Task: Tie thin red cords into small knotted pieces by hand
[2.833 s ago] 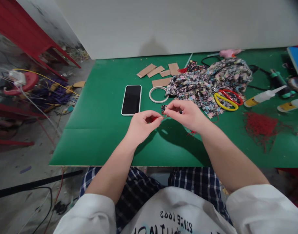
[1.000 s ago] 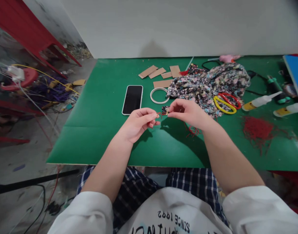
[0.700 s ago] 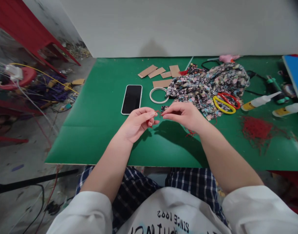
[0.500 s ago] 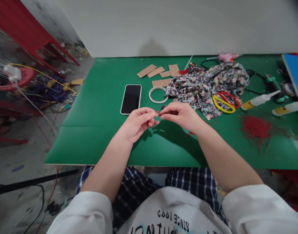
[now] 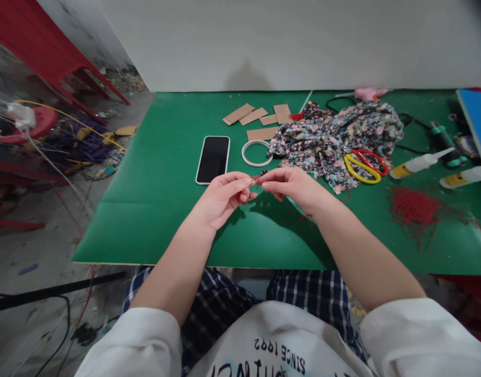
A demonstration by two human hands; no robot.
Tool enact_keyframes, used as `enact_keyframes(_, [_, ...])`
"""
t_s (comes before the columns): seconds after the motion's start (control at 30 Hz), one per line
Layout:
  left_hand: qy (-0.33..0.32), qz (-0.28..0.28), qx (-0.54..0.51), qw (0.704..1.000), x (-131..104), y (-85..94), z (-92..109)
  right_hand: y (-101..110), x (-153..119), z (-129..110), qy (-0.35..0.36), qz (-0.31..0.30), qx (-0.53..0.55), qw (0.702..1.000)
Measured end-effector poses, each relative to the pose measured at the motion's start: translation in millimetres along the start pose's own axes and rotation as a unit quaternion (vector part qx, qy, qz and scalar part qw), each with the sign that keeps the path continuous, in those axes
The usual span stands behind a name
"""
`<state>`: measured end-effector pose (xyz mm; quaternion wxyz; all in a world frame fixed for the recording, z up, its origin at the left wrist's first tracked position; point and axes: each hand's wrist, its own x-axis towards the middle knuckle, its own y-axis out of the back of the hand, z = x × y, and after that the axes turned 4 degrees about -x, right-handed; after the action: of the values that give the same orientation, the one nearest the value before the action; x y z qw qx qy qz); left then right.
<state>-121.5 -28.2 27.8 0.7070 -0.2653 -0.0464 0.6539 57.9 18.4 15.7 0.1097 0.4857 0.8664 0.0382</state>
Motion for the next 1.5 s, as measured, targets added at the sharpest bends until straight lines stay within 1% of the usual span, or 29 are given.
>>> enact_keyframes(0.07, [-0.001,0.004,-0.009,1.000,1,1.0,0,0,1,1,0.007,0.073,0.001,0.997])
enact_keyframes(0.1, [-0.001,0.009,-0.015,1.000,1,1.4,-1,0,0,0,0.020,0.109,0.003,0.994])
enact_keyframes(0.13, [-0.001,0.015,-0.022,1.000,2,1.6,-1,0,-1,-2,0.037,0.132,0.002,0.991])
enact_keyframes(0.17, [-0.003,0.021,-0.028,0.999,3,1.7,-1,0,-2,-4,0.055,0.134,-0.002,0.990])
enact_keyframes(0.23, [-0.005,0.030,-0.040,0.999,3,1.6,-1,-2,-6,-9,0.081,0.087,-0.037,0.992])
enact_keyframes(0.3, [-0.008,0.032,-0.047,0.998,4,1.5,-1,-5,-9,-12,0.101,0.065,-0.093,0.988])
enact_keyframes(0.37, [-0.008,0.031,-0.050,0.998,3,1.5,-1,-8,-9,-12,0.120,0.075,-0.142,0.980])
enact_keyframes(0.47, [-0.005,0.029,-0.047,0.998,3,1.7,-1,-9,-6,-7,0.138,0.100,-0.183,0.968])
enact_keyframes(0.7, [0.008,0.020,-0.041,0.999,4,-0.5,-3,-12,-5,-5,0.149,0.120,-0.184,0.964])
enact_keyframes(0.8, [0.010,0.015,-0.041,0.999,3,-1.5,-4,-15,-5,-5,0.127,0.107,-0.152,0.974])
enact_keyframes(0.93, [0.009,0.008,-0.044,0.999,3,-1.5,-5,-16,-4,-5,0.089,0.075,-0.080,0.990])
enact_keyframes(1.07, [-0.003,0.023,-0.030,0.999,4,-0.7,-6,-13,-5,-7,0.037,0.037,0.012,0.999])
enact_keyframes(1.17, [-0.022,0.048,0.003,0.999,5,-0.9,-8,-10,-6,-8,-0.014,-0.003,0.124,0.992])
enact_keyframes(1.23, [-0.033,0.059,0.019,0.998,5,-1.4,-9,-8,-6,-7,-0.043,-0.028,0.201,0.978])
enact_keyframes(1.3, [-0.041,0.063,0.029,0.997,6,-1.9,-11,-8,-7,-7,-0.061,-0.046,0.249,0.965])
enact_keyframes(1.37, [-0.045,0.064,0.042,0.996,5,-2.2,-12,-9,-7,-7,-0.063,-0.046,0.269,0.960])
enact_keyframes(1.5, [-0.055,0.069,0.069,0.994,5,-2.9,-13,-16,-7,-9,-0.046,0.012,0.268,0.962])
